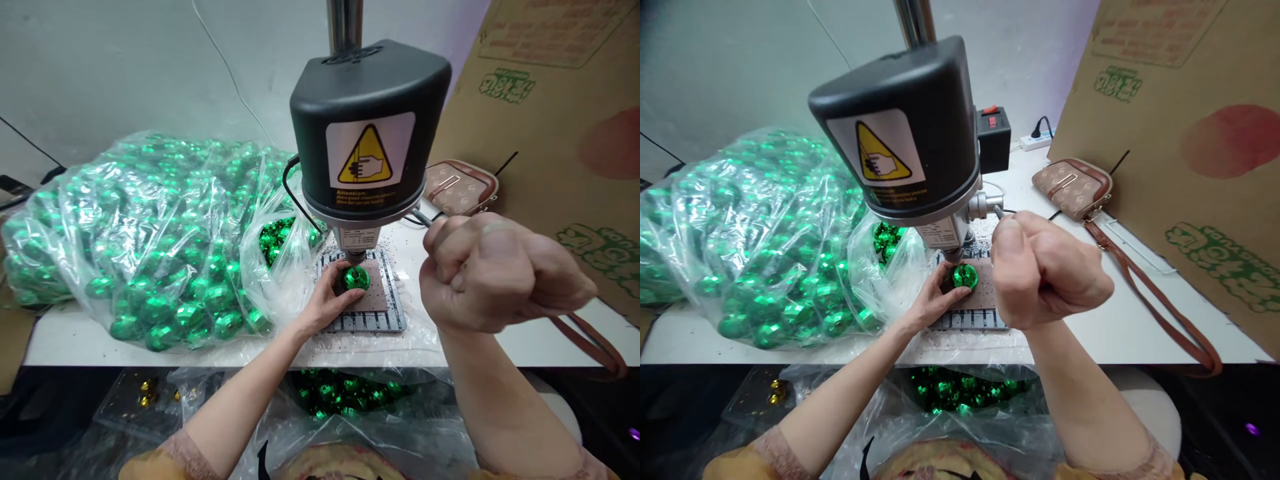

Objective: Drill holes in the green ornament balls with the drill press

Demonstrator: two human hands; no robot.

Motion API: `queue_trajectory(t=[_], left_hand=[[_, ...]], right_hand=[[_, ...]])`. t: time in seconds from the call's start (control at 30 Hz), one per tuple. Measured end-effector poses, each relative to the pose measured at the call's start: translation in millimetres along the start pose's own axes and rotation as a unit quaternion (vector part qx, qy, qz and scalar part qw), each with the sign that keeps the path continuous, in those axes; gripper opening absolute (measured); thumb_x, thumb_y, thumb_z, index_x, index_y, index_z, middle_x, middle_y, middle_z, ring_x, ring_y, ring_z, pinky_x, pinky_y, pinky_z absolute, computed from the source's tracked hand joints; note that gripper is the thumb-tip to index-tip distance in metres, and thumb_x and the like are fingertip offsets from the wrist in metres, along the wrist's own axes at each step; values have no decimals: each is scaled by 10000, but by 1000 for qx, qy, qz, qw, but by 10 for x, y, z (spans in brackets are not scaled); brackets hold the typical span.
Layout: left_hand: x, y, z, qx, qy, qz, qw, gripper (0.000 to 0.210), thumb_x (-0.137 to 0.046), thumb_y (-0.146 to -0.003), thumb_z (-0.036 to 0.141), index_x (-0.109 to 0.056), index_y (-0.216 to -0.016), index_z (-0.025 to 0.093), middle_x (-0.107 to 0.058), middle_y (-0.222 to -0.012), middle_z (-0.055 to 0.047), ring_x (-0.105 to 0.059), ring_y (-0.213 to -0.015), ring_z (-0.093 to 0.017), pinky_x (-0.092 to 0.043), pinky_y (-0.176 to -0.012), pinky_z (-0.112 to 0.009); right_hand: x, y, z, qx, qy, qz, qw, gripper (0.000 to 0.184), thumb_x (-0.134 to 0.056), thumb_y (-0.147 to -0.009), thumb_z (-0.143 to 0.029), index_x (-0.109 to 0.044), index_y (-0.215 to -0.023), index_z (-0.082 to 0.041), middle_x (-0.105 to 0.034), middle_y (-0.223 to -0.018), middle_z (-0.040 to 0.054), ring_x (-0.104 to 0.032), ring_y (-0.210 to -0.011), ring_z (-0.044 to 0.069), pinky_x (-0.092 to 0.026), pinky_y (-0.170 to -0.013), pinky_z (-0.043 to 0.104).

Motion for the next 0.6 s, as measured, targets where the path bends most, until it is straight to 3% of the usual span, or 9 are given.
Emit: queue_trajectory(t=[0.2,0.47,0.6], left_hand=[[-13,-7,-22,-4,11,2,1000,556,-875,-827,443,-619,-1274,231,-653,-1325,-93,-595,-1274,-278,-437,-1133,-411],[-14,2,-24,1,12,-2,1000,573,-863,-842,425,-606,-1315,230,-646,-1348,-99,-591,-1296,-285,-434,-1146,-411],[-14,12,-14,-1,3,-9,1000,560,-855,-852,430,-616,-1321,239,-648,-1368,-103,-586,-1323,-292,-431,-1156,-416]], right_hand=[[-55,0,-63,92,-82,-47,991,410,-507,-900,-66,-177,-694,-198,-223,-550,-59,-221,-467,45,-256,-462,255],[-13,54,-46,118,-74,-73,988,378,-529,-849,-21,-238,-691,-203,-240,-579,-64,-211,-467,33,-273,-455,246],[35,142,-31,129,-70,-67,987,443,-538,-817,-44,-161,-642,-197,-266,-565,-52,-236,-467,30,-269,-448,278]])
Point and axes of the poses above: each hand's wrist, its own y-axis away from the middle knuckle, its own x-axis out of the back of the hand, z = x × y, the point moved 7 cm from there along -y, towards the middle knuckle
